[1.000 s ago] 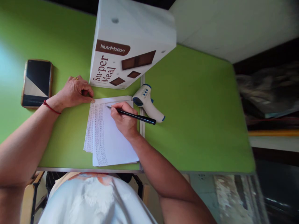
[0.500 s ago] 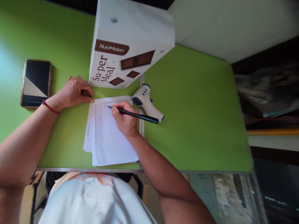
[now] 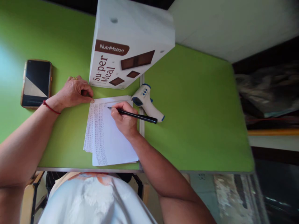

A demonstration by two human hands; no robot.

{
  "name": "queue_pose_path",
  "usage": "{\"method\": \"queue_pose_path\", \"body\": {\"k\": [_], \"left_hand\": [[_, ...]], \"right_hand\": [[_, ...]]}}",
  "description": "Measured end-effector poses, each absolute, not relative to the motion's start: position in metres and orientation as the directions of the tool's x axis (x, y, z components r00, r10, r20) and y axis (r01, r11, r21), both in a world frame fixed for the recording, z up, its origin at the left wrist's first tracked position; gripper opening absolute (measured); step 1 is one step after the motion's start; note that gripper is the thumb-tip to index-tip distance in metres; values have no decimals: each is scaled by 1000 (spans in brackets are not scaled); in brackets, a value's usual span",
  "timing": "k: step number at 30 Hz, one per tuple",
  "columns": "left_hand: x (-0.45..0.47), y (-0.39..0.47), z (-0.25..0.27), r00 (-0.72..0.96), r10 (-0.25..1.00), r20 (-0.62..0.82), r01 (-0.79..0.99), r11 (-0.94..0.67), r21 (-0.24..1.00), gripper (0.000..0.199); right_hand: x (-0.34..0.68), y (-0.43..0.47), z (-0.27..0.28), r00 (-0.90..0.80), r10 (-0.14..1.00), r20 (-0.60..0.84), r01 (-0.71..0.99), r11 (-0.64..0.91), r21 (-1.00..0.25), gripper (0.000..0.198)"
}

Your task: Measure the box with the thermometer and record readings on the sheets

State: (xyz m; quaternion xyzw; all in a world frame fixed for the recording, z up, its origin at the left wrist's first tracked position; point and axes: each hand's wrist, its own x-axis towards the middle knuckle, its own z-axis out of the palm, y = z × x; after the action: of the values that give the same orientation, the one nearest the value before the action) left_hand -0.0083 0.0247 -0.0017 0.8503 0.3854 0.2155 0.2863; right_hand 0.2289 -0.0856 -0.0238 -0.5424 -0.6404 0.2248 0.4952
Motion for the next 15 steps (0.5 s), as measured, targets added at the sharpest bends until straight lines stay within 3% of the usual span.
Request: {"method": "queue_pose_path", "body": {"k": [15], "left_hand": [[-9,26,-1,615,775,145,533,-544,648,19]], "right_hand": [[228,-86,-26,94,917,389,474,302,-827,15]]}}
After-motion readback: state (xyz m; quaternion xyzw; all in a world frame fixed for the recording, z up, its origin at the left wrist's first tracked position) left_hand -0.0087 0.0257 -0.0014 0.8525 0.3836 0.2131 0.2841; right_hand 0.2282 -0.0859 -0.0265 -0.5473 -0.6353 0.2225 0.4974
